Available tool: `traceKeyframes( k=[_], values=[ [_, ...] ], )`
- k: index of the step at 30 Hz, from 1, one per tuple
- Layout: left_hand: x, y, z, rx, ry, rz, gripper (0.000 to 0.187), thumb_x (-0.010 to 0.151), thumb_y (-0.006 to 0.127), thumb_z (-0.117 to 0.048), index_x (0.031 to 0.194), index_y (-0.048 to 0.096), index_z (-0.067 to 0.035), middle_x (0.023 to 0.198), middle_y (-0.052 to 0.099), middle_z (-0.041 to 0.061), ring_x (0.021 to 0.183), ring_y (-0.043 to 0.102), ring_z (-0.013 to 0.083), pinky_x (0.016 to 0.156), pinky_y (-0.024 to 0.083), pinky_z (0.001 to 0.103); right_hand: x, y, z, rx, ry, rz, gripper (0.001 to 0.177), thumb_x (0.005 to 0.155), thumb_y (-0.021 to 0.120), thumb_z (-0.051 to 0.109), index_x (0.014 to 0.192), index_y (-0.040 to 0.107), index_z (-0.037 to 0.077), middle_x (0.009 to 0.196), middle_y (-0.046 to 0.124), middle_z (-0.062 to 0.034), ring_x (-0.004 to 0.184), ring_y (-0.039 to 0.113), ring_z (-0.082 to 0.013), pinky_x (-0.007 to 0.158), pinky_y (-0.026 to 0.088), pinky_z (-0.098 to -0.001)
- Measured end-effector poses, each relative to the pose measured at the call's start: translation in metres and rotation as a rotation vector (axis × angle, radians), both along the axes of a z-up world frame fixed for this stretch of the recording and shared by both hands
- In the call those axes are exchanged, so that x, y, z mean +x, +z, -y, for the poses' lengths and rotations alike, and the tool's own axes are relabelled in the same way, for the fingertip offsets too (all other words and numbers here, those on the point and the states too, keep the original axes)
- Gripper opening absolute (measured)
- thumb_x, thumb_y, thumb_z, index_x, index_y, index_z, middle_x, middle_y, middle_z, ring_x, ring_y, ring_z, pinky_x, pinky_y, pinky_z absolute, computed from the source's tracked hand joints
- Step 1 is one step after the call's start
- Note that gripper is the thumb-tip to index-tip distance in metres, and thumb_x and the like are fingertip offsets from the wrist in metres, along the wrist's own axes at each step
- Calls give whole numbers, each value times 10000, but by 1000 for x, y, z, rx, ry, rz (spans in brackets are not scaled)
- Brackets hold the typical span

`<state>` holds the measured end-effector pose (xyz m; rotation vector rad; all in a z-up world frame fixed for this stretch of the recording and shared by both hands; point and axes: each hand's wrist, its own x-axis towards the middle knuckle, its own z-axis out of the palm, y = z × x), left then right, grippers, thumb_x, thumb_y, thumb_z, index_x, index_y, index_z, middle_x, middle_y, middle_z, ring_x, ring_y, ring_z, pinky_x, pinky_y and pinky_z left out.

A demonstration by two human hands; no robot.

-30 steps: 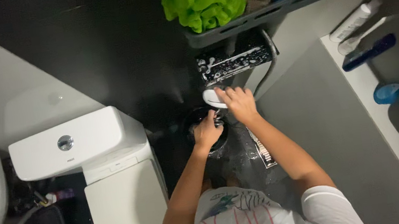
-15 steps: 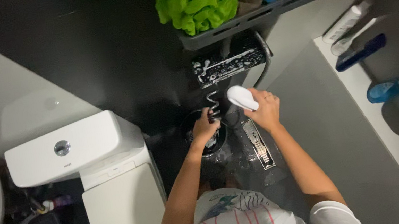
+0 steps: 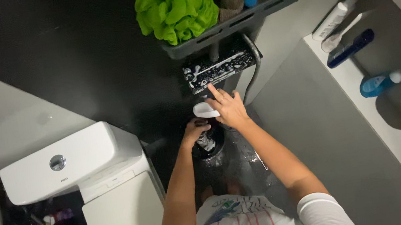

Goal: The person scrubs a wall-mounted bidet fixture and the surrounding floor area using a white brush and a handheld shower head. They rinse the fixture and floor repeatedly, then rinse their hands at the sink before returning to finish rinsing the fixture.

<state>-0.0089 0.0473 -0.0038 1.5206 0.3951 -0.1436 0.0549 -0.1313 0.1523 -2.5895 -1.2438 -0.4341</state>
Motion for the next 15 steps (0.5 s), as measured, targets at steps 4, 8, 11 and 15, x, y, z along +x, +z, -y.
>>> traceKeyframes(
  k=[4, 8, 11, 15],
  values=[
    [4, 4, -2, 38, -71, -8, 596, 662, 888, -172, 1201, 691, -12, 1086, 757, 115, 991, 716, 226, 914, 551, 368, 4, -5, -7, -71, -48, -61, 698, 627, 856, 220, 1301, 673, 216, 1653, 361, -37, 1096, 590, -216, 941, 452, -569],
    [16, 5, -5, 223, -42, -59, 645, 687, 893, -181, 1266, 642, -50, 1168, 734, 97, 1079, 684, 223, 953, 508, 352, 7, -10, 0, -50, -45, -106, 704, 625, 853, 229, 1308, 682, 238, 1626, 389, 1, 993, 608, -241, 936, 459, -531],
    [37, 8, -3, 256, -91, 142, 656, 663, 891, -178, 1264, 668, -37, 1216, 733, 119, 1136, 683, 252, 980, 518, 354, 8, -18, 20, 103, -11, -265, 688, 623, 868, 241, 1289, 695, 233, 1594, 427, -29, 1106, 601, -290, 999, 464, -491],
    [59, 18, -2, 312, -143, 134, 652, 712, 857, -239, 1302, 654, -51, 1267, 702, 138, 1189, 649, 269, 1008, 494, 379, 5, -37, 46, 416, -178, -590, 725, 589, 877, 247, 1292, 702, 213, 1491, 486, -120, 1273, 586, -328, 1060, 498, -428]
  ],
)
